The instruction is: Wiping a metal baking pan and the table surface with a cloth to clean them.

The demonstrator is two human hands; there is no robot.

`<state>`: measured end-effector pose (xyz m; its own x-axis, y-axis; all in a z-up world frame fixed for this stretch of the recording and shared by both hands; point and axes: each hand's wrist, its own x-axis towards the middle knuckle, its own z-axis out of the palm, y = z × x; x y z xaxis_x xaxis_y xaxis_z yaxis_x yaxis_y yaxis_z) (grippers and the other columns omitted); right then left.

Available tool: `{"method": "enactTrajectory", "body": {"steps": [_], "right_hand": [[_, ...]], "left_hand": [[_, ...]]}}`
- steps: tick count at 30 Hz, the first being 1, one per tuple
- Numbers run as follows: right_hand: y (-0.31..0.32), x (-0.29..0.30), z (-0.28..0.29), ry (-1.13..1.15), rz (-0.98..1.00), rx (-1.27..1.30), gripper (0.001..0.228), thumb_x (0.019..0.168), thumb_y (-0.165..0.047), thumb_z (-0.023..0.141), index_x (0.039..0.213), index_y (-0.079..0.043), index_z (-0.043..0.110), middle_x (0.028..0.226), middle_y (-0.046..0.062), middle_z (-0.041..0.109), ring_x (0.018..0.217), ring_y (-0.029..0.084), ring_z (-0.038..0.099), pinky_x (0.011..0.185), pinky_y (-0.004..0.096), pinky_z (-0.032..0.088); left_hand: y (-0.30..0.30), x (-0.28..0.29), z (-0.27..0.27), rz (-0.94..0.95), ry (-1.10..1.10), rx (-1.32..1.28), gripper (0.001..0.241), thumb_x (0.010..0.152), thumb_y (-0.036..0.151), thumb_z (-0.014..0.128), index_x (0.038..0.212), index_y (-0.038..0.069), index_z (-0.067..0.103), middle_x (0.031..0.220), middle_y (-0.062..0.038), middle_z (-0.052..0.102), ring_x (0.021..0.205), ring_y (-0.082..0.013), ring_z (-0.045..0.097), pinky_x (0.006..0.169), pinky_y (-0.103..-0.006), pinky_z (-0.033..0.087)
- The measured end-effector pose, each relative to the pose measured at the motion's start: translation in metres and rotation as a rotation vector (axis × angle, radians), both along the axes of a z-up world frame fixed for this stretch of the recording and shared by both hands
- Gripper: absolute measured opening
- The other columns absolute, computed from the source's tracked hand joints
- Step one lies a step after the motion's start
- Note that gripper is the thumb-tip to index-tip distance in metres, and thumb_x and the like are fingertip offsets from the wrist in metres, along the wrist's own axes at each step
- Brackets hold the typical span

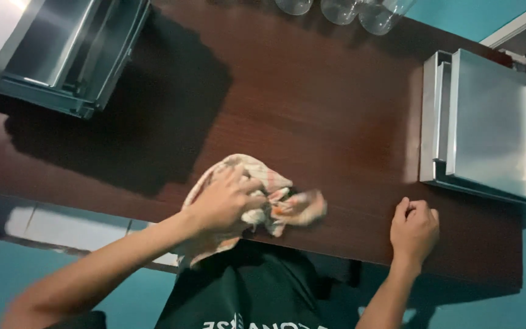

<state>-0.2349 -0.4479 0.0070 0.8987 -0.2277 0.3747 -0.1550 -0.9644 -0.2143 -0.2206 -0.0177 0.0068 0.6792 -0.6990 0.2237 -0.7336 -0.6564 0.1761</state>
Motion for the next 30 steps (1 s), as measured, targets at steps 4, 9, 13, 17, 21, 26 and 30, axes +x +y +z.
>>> {"method": "enactTrajectory", "body": {"steps": [4,9,13,17,21,26,30], "right_hand": [[-0.004,0.000,-0.005,0.018,0.008,-0.053,0.025,0.114,-0.015,0.067,0.091,-0.005,0.065,0.067,0.012,0.062,0.083,0.036,0.067,0.074,0.042,0.053],[0.010,-0.001,0.007,0.013,-0.051,-0.005,0.023,0.113,-0.014,0.065,0.092,-0.004,0.067,0.067,0.018,0.061,0.081,0.042,0.062,0.069,0.042,0.055],[0.006,0.001,0.004,0.048,-0.032,-0.002,0.027,0.112,-0.015,0.063,0.087,-0.004,0.062,0.074,0.016,0.062,0.083,0.037,0.060,0.067,0.044,0.050],[-0.007,0.001,-0.010,0.075,-0.014,-0.018,0.032,0.113,-0.019,0.059,0.084,-0.005,0.059,0.077,0.011,0.062,0.081,0.030,0.058,0.066,0.042,0.045],[-0.005,0.003,-0.007,0.100,-0.045,-0.012,0.030,0.113,-0.019,0.059,0.087,-0.005,0.062,0.078,0.011,0.063,0.081,0.029,0.058,0.067,0.042,0.047],[-0.006,0.003,-0.007,0.068,-0.018,-0.041,0.028,0.112,-0.018,0.061,0.087,-0.005,0.062,0.075,0.012,0.062,0.079,0.030,0.057,0.060,0.043,0.046],[-0.009,0.000,-0.006,0.042,0.012,-0.023,0.029,0.111,-0.018,0.060,0.085,-0.005,0.060,0.075,0.012,0.060,0.077,0.029,0.055,0.060,0.042,0.042]], "left_hand": [[0.040,0.063,-0.036,0.132,-0.026,-0.018,0.032,0.086,0.033,0.065,0.118,0.035,0.070,0.125,-0.001,0.066,0.112,-0.0364,0.055,0.087,-0.0514,0.050],[0.125,0.221,-0.068,0.137,-0.057,-0.259,0.049,0.092,0.043,0.053,0.135,0.019,0.052,0.136,-0.009,0.058,0.125,-0.0347,0.050,0.102,-0.0471,0.037],[0.137,0.244,-0.114,0.142,-0.070,-0.529,0.076,0.099,0.054,0.039,0.154,0.001,0.033,0.148,-0.018,0.049,0.139,-0.0328,0.044,0.119,-0.0424,0.022],[0.077,0.392,-0.195,0.225,-0.282,-0.693,0.026,0.099,0.012,0.052,0.122,0.004,0.062,0.144,-0.032,0.042,0.142,-0.0489,0.034,0.118,-0.0572,0.025],[-0.081,0.363,-0.088,0.548,-0.547,-0.202,0.021,0.090,0.031,0.063,0.092,0.025,0.083,0.104,-0.005,0.076,0.073,-0.0362,0.068,0.054,-0.0532,0.047],[-0.252,0.275,-0.052,0.095,-0.132,0.147,0.024,0.089,0.035,0.060,0.102,0.024,0.078,0.088,-0.001,0.075,0.082,-0.0263,0.071,0.064,-0.0454,0.052],[-0.218,0.268,-0.030,-0.064,-0.175,-0.125,0.039,0.071,0.024,0.070,0.108,0.029,0.081,0.113,0.006,0.072,0.103,-0.0322,0.064,0.078,-0.0532,0.054]]}}
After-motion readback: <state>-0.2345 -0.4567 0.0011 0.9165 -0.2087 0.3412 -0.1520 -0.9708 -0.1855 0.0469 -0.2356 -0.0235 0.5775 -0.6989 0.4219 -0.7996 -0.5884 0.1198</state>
